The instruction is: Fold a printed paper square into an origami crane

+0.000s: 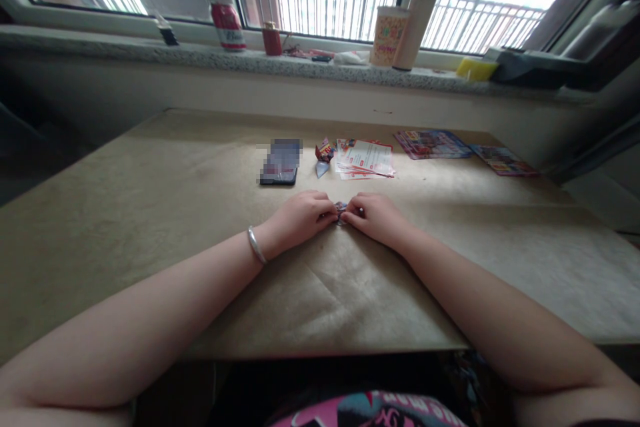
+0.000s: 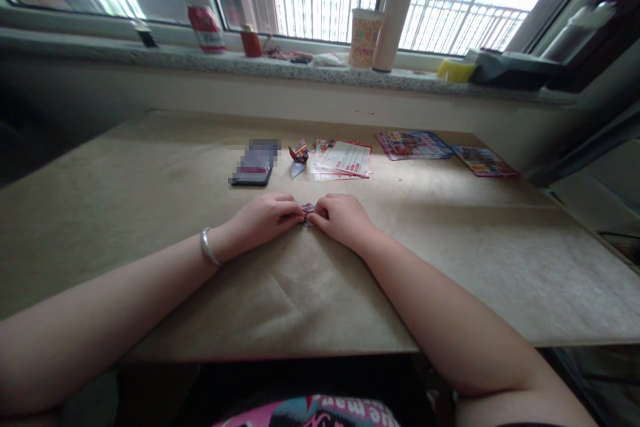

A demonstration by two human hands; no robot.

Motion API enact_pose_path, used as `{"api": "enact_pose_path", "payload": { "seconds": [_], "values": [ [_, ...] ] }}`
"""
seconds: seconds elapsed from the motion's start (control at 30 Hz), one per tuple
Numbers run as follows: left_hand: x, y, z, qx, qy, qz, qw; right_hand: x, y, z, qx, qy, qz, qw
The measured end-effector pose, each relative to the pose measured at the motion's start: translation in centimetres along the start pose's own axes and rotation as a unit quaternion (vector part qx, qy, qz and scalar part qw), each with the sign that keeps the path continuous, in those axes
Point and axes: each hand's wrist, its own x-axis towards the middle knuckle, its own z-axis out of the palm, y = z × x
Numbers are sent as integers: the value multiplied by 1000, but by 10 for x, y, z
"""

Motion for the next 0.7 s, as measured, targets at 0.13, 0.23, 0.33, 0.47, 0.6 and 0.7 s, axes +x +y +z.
{"api": "enact_pose_path", "payload": {
  "seconds": [0.13,0.23,0.33,0.47,0.6,0.7],
  "values": [
    [-1,0,0,-8,7,-5,1000,1,2,2,1,6,12,1000],
    [-2,-2,0,7,9,8,1000,1,2,2,6,8,23,1000],
    [-4,-6,-1,37,5,29,999,1,1,1,10,5,34,999],
    [-6,-6,-3,77,-2,54,996,1,2,1,16,3,32,999],
    [-5,-3,-3,102,6,40,994,1,4,1,18,-1,31,999],
    [-5,-3,-2,83,9,37,996,1,4,0,13,-9,40,999]
  ]
}}
